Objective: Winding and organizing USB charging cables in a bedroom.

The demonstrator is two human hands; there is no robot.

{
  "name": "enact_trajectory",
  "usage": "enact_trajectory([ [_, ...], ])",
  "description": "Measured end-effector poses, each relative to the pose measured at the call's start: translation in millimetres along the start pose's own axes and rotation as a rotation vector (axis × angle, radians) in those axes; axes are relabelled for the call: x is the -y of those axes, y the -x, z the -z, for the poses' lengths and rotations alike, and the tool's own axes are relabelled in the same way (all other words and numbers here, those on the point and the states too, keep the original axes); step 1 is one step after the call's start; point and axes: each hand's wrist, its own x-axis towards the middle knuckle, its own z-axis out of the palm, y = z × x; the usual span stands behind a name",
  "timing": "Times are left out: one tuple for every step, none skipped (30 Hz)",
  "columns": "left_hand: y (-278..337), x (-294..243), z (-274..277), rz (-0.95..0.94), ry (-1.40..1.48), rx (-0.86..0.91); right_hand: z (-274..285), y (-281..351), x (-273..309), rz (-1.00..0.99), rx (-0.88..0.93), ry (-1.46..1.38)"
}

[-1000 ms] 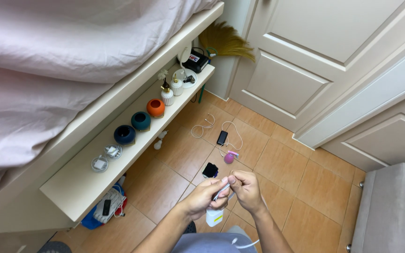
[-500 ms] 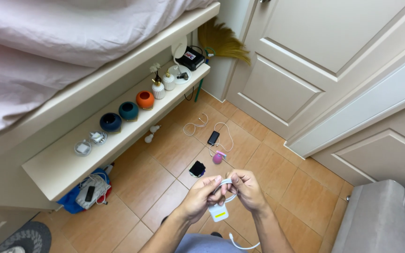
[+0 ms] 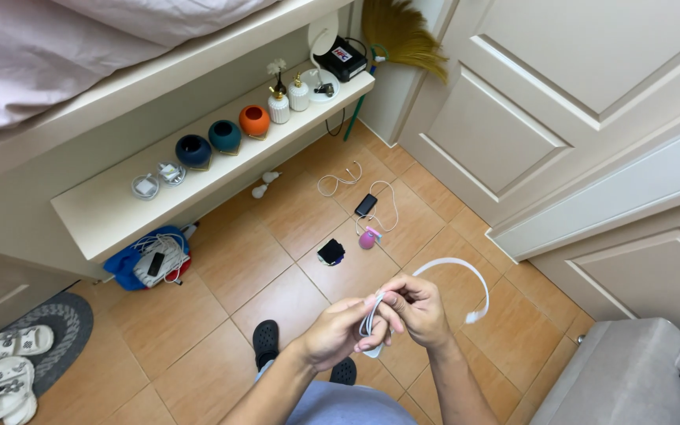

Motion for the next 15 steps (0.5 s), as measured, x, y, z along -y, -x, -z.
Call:
enact_trajectory([
  [-1,9,3,-0.001,0.0,-0.007,3,-2,-3,-0.003,0.004,-0.005],
  [-1,18,7,-0.013,0.0,-0.006,6,-4,-6,-0.034,0.037,-0.103],
  [-2,25,13,-0.026,-0.001,-0.001,8,-7,-10,-0.062,0.068,-0.197],
  [-3,25,12,-0.026,-0.001,-0.004,13,-11,-25,-0.063,0.069,-0.2],
  [-4,24,12,-0.051,0.043,-0.009,18,-16,-39,-0.059,0.069,-0.295],
  [-4,23,11,-0.076,0.087,-0.014,22,-21,-54,-0.055,0.068,-0.391],
  [-8,17,11,-0.072,0.086,-0.011,25,-25,-68,-0.051,0.064,-0.39],
  [-12,11,10,-0.095,0.065,-0.047,27,-31,-82,-0.063,0.059,-0.475],
  [-15,4,10,-0.114,0.045,-0.083,29,-35,-97,-0.075,0.05,-0.559],
  [-22,1,19,-0.107,0.046,-0.078,14,-38,-98,-0.072,0.042,-0.559],
  [-29,-3,28,-0.138,0.018,-0.112,0,-43,-98,-0.172,-0.062,-0.595],
  [-36,-7,38,-0.17,-0.01,-0.145,-15,-49,-99,-0.271,-0.167,-0.63],
  [-42,-10,51,-0.165,-0.013,-0.139,-14,-49,-128,-0.264,-0.171,-0.63],
  [-50,-13,65,-0.215,-0.09,-0.205,-13,-49,-158,-0.339,-0.238,-0.678],
  [-56,-15,78,-0.263,-0.166,-0.271,-13,-48,-188,-0.414,-0.306,-0.726],
])
